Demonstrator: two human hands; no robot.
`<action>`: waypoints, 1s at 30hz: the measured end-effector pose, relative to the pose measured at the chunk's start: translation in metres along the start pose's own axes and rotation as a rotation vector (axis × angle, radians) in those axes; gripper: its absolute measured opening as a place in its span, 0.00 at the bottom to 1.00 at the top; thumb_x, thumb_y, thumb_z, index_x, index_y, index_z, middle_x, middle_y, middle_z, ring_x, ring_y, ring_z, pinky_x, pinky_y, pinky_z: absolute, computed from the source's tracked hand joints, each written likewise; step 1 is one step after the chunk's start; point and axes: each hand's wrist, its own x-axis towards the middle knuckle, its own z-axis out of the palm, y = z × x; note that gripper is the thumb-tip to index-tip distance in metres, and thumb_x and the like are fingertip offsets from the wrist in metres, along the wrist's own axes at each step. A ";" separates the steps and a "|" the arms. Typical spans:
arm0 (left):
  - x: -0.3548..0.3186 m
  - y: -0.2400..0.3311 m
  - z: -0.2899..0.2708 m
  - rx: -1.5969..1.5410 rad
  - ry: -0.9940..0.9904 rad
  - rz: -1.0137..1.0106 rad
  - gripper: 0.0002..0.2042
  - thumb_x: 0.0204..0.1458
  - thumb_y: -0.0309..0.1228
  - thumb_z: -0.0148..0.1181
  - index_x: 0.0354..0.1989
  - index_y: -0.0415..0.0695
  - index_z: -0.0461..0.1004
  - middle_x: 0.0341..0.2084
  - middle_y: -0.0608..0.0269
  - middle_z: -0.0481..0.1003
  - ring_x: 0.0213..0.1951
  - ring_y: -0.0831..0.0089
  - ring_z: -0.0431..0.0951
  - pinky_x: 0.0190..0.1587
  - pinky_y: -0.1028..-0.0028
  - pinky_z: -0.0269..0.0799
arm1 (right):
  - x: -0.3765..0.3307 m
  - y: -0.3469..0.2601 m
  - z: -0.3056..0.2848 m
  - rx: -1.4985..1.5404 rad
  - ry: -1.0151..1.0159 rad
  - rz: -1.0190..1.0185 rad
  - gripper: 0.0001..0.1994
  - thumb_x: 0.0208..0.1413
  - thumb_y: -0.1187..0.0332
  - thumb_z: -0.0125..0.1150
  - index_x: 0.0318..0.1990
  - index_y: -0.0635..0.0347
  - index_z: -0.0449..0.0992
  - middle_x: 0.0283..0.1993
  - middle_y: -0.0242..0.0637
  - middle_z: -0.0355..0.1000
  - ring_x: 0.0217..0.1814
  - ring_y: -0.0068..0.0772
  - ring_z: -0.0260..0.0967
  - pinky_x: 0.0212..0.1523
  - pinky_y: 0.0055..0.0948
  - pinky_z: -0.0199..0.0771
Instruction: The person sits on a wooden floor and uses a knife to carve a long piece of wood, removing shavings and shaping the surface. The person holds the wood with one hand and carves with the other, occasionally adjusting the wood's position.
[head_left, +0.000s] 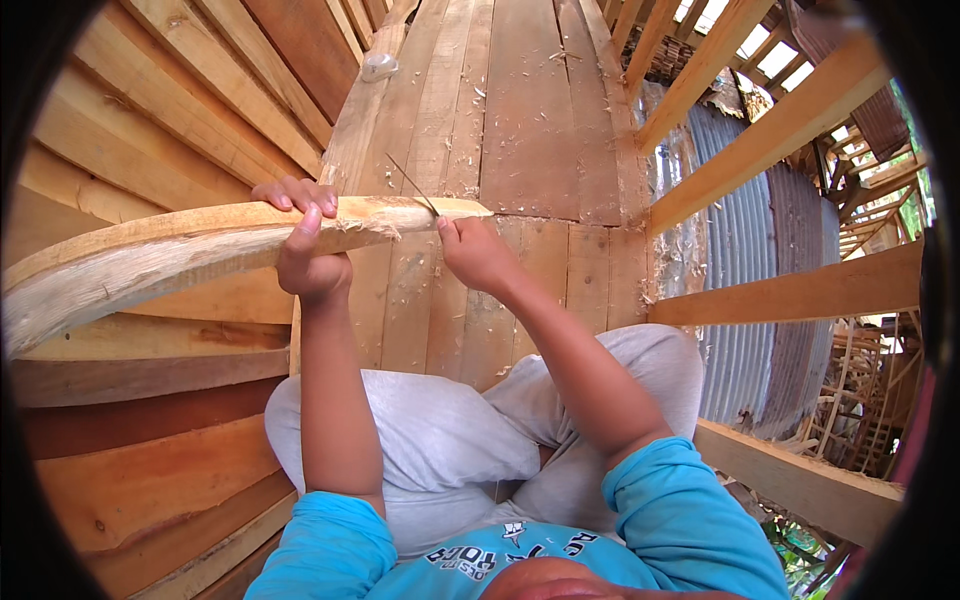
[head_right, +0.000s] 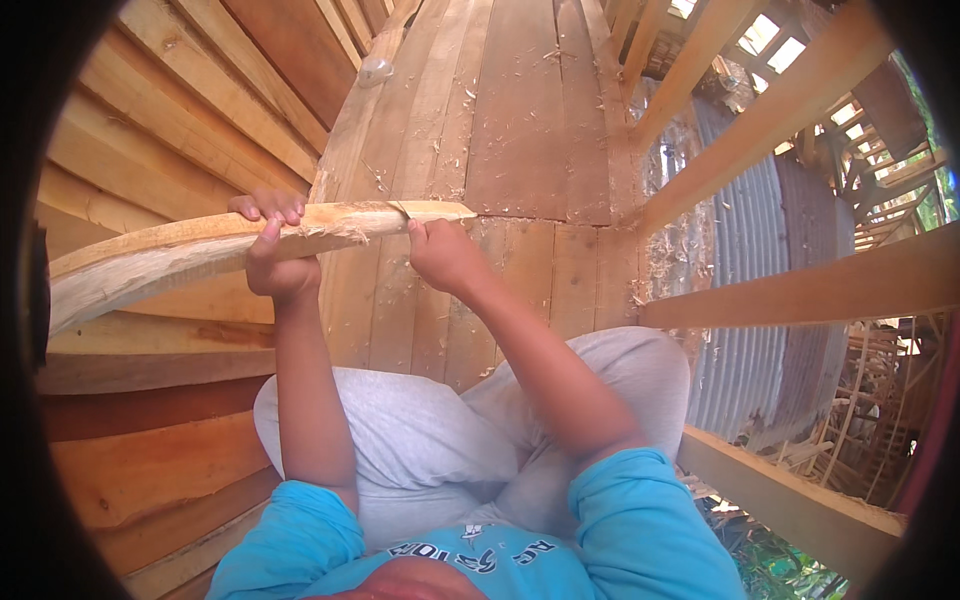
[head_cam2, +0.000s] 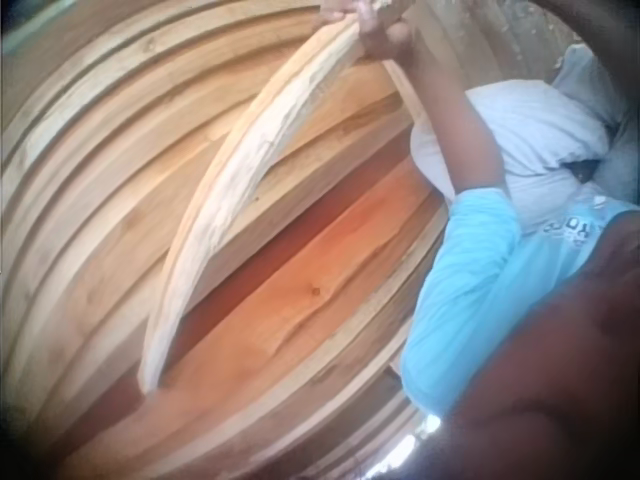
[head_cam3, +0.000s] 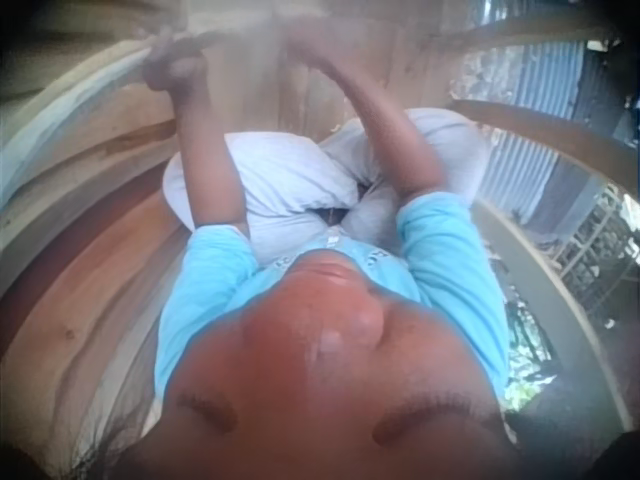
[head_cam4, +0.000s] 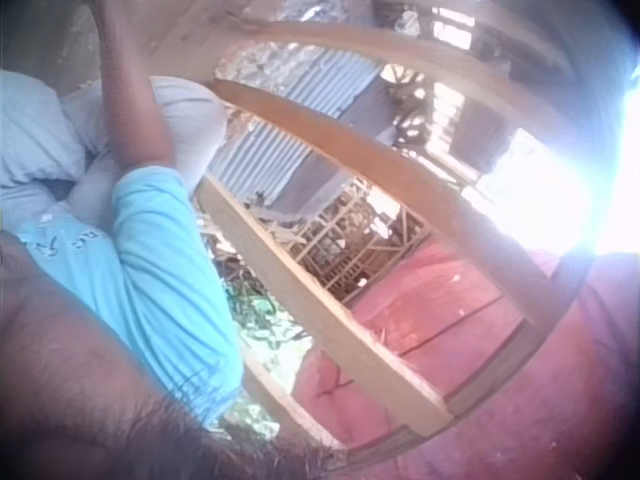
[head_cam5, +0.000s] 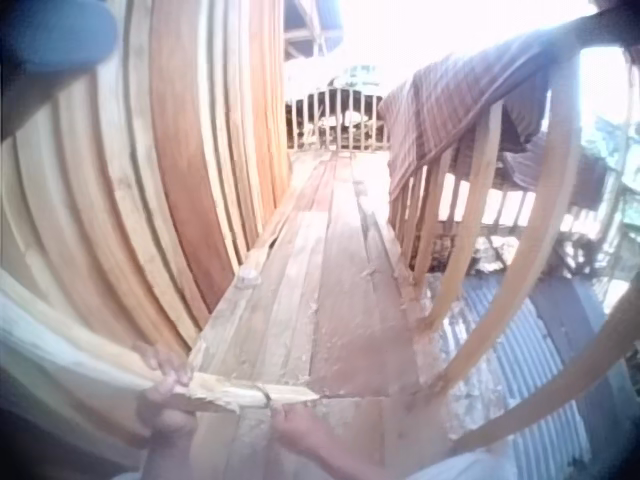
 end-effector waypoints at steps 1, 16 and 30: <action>0.000 -0.001 0.000 -0.001 -0.006 -0.002 0.14 0.42 0.27 0.57 0.37 0.51 0.62 0.26 0.66 0.63 0.31 0.72 0.67 0.44 0.68 0.63 | -0.002 0.001 0.003 -0.028 0.063 -0.034 0.27 0.69 0.55 0.42 0.31 0.73 0.76 0.34 0.67 0.74 0.43 0.62 0.75 0.47 0.53 0.72; 0.003 0.000 0.005 -0.011 -0.009 0.006 0.15 0.42 0.25 0.58 0.37 0.49 0.61 0.24 0.65 0.63 0.30 0.72 0.67 0.43 0.68 0.65 | 0.021 0.067 -0.001 -0.164 0.123 0.197 0.25 0.68 0.55 0.42 0.41 0.71 0.79 0.43 0.61 0.77 0.48 0.64 0.75 0.52 0.53 0.73; 0.000 0.000 0.007 0.019 0.052 0.024 0.16 0.41 0.25 0.58 0.37 0.49 0.61 0.24 0.66 0.62 0.30 0.72 0.68 0.42 0.68 0.66 | -0.003 -0.004 0.004 -0.019 0.040 -0.023 0.26 0.68 0.54 0.42 0.31 0.71 0.78 0.32 0.59 0.76 0.40 0.61 0.76 0.46 0.52 0.74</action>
